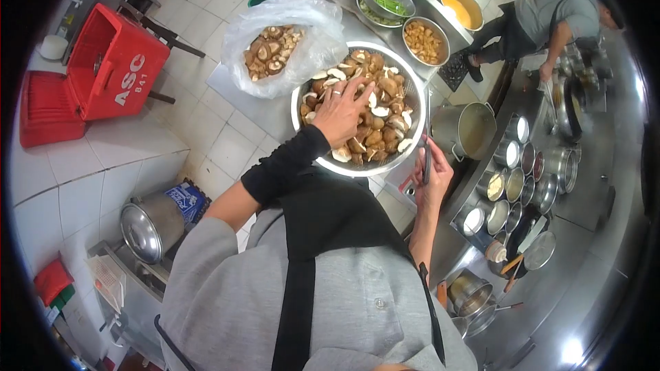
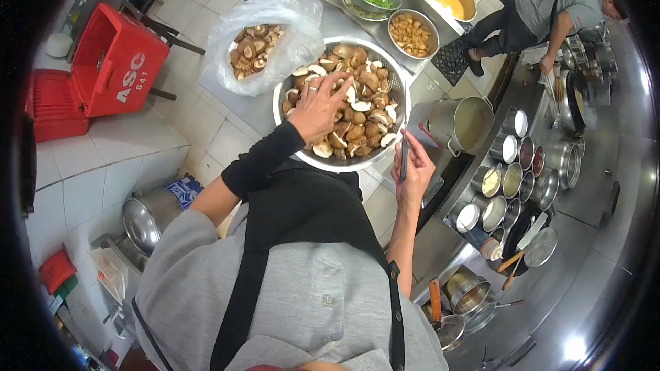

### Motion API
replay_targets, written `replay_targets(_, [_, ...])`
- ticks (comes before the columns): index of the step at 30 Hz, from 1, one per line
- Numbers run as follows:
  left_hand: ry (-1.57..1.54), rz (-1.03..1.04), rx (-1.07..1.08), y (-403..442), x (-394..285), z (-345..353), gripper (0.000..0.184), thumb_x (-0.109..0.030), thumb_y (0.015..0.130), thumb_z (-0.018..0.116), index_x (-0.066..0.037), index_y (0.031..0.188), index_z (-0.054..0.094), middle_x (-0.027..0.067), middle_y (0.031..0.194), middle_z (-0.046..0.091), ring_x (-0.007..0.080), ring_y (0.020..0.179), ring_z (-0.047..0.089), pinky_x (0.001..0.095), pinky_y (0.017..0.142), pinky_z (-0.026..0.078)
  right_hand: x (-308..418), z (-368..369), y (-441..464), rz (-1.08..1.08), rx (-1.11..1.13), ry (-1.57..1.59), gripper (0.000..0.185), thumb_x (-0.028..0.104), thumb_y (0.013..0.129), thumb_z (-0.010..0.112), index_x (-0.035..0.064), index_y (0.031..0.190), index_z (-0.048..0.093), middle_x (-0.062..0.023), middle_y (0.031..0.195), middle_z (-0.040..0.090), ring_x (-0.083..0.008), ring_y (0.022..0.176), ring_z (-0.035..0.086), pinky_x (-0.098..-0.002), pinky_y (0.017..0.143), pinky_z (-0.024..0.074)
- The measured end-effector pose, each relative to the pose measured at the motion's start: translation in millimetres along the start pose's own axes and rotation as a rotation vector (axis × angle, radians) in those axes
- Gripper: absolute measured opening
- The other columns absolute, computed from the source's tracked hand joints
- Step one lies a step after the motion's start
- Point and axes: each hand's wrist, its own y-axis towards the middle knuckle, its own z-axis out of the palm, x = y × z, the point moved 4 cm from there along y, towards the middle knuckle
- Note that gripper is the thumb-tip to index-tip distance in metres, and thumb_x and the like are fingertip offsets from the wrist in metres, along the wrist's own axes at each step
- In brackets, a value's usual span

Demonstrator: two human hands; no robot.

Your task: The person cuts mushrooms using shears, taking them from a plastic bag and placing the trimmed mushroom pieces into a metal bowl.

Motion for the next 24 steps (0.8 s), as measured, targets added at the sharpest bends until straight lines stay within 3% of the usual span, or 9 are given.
replay_targets(4, [-0.305,-0.087,-0.250,3.4,24.9,-72.1,0.042,0.000,0.086,0.060,-0.004,0.127,0.067,0.0153,0.128,0.059,0.0355,0.114,0.057,0.0474,0.098,0.048,4.8,-6.2,-9.6,-0.025,-0.038,-0.066,0.044,0.003,0.094,0.074,-0.0063,0.135,0.063,0.0044,0.067,0.053,-0.0025,0.049,0.040,-0.0217,0.042,0.0248])
replay_targets(6, [-0.123,-0.135,-0.408,-3.0,85.7,-82.4,0.029,0.004,0.086,0.058,-0.004,0.110,0.072,0.0145,0.117,0.064,0.0354,0.104,0.063,0.0453,0.092,0.052,2.8,-4.5,-13.3,-0.026,0.038,-0.096,0.044,0.001,0.094,0.072,-0.0054,0.136,0.063,0.0031,0.074,0.059,-0.0026,0.055,0.047,-0.0209,0.046,0.0335])
replay_targets(10, [0.134,-0.195,-0.183,-0.3,205.4,-63.5,0.022,0.000,0.086,0.064,-0.004,0.106,0.072,0.0160,0.112,0.067,0.0383,0.109,0.064,0.0462,0.093,0.052,18.8,48.8,-20.8,-0.106,0.276,-0.325,0.046,-0.005,0.094,0.068,-0.0037,0.139,0.062,-0.0022,0.094,0.070,-0.0044,0.076,0.062,-0.0211,0.065,0.0509])
replay_targets(11, [0.160,-0.175,-0.133,0.3,217.6,-57.6,0.020,-0.001,0.086,0.066,-0.004,0.105,0.072,0.0163,0.111,0.067,0.0389,0.109,0.064,0.0464,0.092,0.053,24.9,67.3,-22.5,-0.087,0.347,-0.305,0.049,-0.005,0.092,0.069,-0.0003,0.140,0.062,-0.0068,0.107,0.073,-0.0077,0.092,0.066,-0.0231,0.079,0.0542])
replay_targets(14, [0.156,-0.378,-0.066,0.3,220.6,-65.3,0.019,-0.005,0.085,0.067,-0.002,0.102,0.075,0.0197,0.113,0.071,0.0418,0.106,0.067,0.0471,0.089,0.056,14.5,108.1,-14.8,-0.228,0.384,-0.425,0.045,0.003,0.090,0.076,0.0032,0.134,0.067,-0.0097,0.104,0.076,-0.0095,0.079,0.068,-0.0257,0.071,0.0546])
replay_targets(17, [-0.035,-0.512,-0.249,-1.4,192.8,-88.1,0.020,-0.010,0.092,0.067,0.000,0.107,0.076,0.0194,0.106,0.074,0.0328,0.099,0.072,0.0388,0.086,0.058,25.3,145.4,-8.7,-0.303,0.426,-0.792,0.045,0.011,0.087,0.078,0.0044,0.130,0.069,-0.0131,0.094,0.077,-0.0129,0.069,0.068,-0.0288,0.067,0.0538])
replay_targets(20, [-0.845,-0.868,-0.341,-21.0,208.6,-69.3,0.024,-0.015,0.100,0.064,0.004,0.108,0.076,0.0164,0.102,0.076,0.0213,0.096,0.073,0.0330,0.085,0.059,26.2,182.2,-2.0,-0.452,0.461,-0.814,0.043,0.019,0.084,0.080,0.0082,0.126,0.072,-0.0139,0.086,0.074,-0.0239,0.064,0.066,-0.0381,0.066,0.0548])
replay_targets(21, [-1.130,-0.874,-0.371,-23.4,196.1,-72.6,0.033,-0.018,0.106,0.060,0.010,0.120,0.069,0.0097,0.110,0.072,0.0163,0.092,0.070,0.0310,0.081,0.059,24.9,191.1,1.2,-0.471,0.475,-0.852,0.044,0.020,0.084,0.080,0.0085,0.125,0.072,-0.0135,0.085,0.073,-0.0248,0.065,0.067,-0.0392,0.067,0.0550])
replay_targets(24, [-1.391,-0.816,-0.409,-34.9,176.5,-83.8,0.034,-0.016,0.106,0.059,0.011,0.125,0.065,0.0114,0.117,0.071,0.0179,0.100,0.069,0.0320,0.089,0.057,18.9,209.6,12.3,-0.519,0.525,-0.921,0.045,0.023,0.083,0.080,0.0093,0.125,0.071,-0.0125,0.082,0.071,-0.0271,0.068,0.067,-0.0417,0.069,0.0556])
